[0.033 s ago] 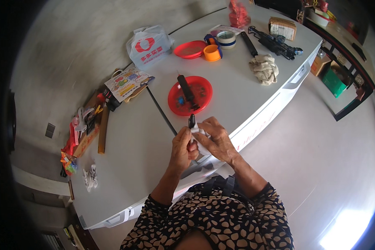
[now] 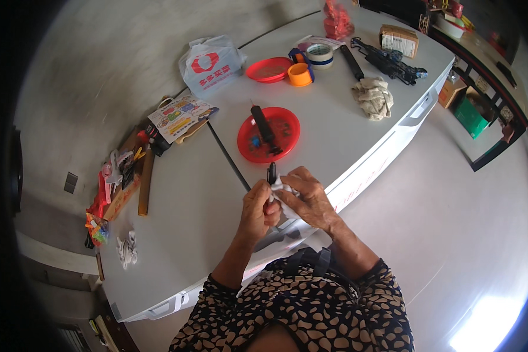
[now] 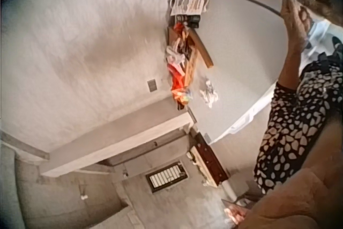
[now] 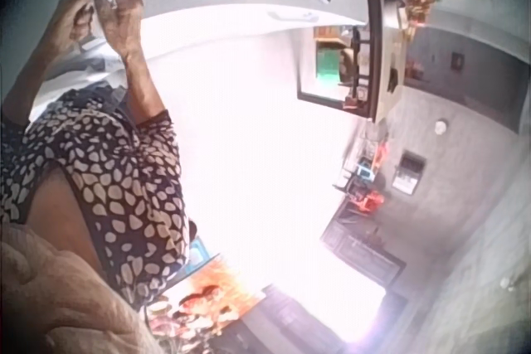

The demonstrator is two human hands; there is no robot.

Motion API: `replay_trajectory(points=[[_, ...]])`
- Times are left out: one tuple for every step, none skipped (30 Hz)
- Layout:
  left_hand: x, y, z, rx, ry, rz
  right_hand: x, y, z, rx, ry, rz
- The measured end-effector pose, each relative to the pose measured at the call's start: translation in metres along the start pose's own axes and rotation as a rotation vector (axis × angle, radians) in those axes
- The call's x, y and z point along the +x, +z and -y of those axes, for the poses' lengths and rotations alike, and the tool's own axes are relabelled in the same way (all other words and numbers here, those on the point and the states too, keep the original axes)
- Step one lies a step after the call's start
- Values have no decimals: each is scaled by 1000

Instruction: The person wipes a black syringe and a small blue plastic piece with a white cloth. They then proceed to wipe the inside and outside of several red plastic plates with gold designs using the same cloth.

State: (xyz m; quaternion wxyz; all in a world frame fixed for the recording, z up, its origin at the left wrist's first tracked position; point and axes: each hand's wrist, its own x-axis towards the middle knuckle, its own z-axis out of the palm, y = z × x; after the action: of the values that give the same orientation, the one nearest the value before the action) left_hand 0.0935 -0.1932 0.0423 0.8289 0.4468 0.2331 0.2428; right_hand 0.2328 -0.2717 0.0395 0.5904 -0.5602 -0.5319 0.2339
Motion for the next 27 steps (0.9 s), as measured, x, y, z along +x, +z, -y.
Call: replay_trajectory(points=[[-1, -2, -2, -12, -29, 37, -2, -6, 1, 49, 28, 34], [-3, -1, -6, -23, -58, 75, -2, -10, 0, 183, 60, 2], [-4, -1, -7, -37, -95, 115, -3, -13, -1, 317, 100, -34], [-4, -1, -7, -29, -82, 132, -2, -15, 0, 450, 140, -72], [-4, -1, -7, -21, -69, 150, 2, -20, 4, 577, 296, -72], [-3, 0, -7, -12, -59, 173, 6, -19, 7, 623, 307, -92], [-3, 2, -6, 52, -49, 161, 10, -15, 10, 669, 317, -112], [-4, 3, -5, 116, -39, 148, 12, -11, 13, 715, 327, -132], [-6, 3, -5, 182, -25, 131, 12, -7, 17, 732, 331, -122], [-5, 3, -2, 297, 94, 98, 13, -6, 15, 766, 343, -126], [-4, 2, 2, 411, 212, 64, 14, -5, 12, 800, 355, -129], [-3, 1, 5, 523, 331, 31, 14, -5, 8, 832, 367, -134], [-4, 1, 5, 647, 405, -1, 14, -4, 5, 823, 386, -144], [-5, 0, 3, 772, 478, -34, 14, -3, 6, 805, 405, -161], [-6, 0, 2, 898, 553, -69, 14, -1, 9, 787, 422, -176], [-7, -1, 2, 960, 589, -111, 15, 0, 11, 769, 440, -190], [-8, -2, 2, 1022, 625, -154, 15, -2, 7, 790, 478, -247], [-8, -3, 1, 1085, 664, -198, 18, -5, 5, 811, 514, -302], [-9, -3, -2, 1139, 730, -213, 22, -7, 5, 831, 549, -359], [-8, -2, -6, 1193, 796, -227, 25, -10, 9, 954, 548, -470], [-8, -2, -11, 1245, 862, -243, 22, -17, 6, 934, 463, -377], [-8, -4, -15, 1316, 896, -225, 19, -23, 4, 911, 378, -286], [-7, -6, -19, 1386, 930, -205, 19, -22, 4, 661, 264, -179], [-7, -7, -21, 1457, 960, -181, 18, -19, 6, 412, 155, -76], [-6, -6, -23, 1509, 976, -163, 18, -17, 10, 163, 46, 26], [-6, -5, -24, 1560, 992, -144, 19, -15, 17, -17, -4, 65], [-7, -4, -27, 1613, 1014, -127, 20, -17, 15, -23, 50, 144]])
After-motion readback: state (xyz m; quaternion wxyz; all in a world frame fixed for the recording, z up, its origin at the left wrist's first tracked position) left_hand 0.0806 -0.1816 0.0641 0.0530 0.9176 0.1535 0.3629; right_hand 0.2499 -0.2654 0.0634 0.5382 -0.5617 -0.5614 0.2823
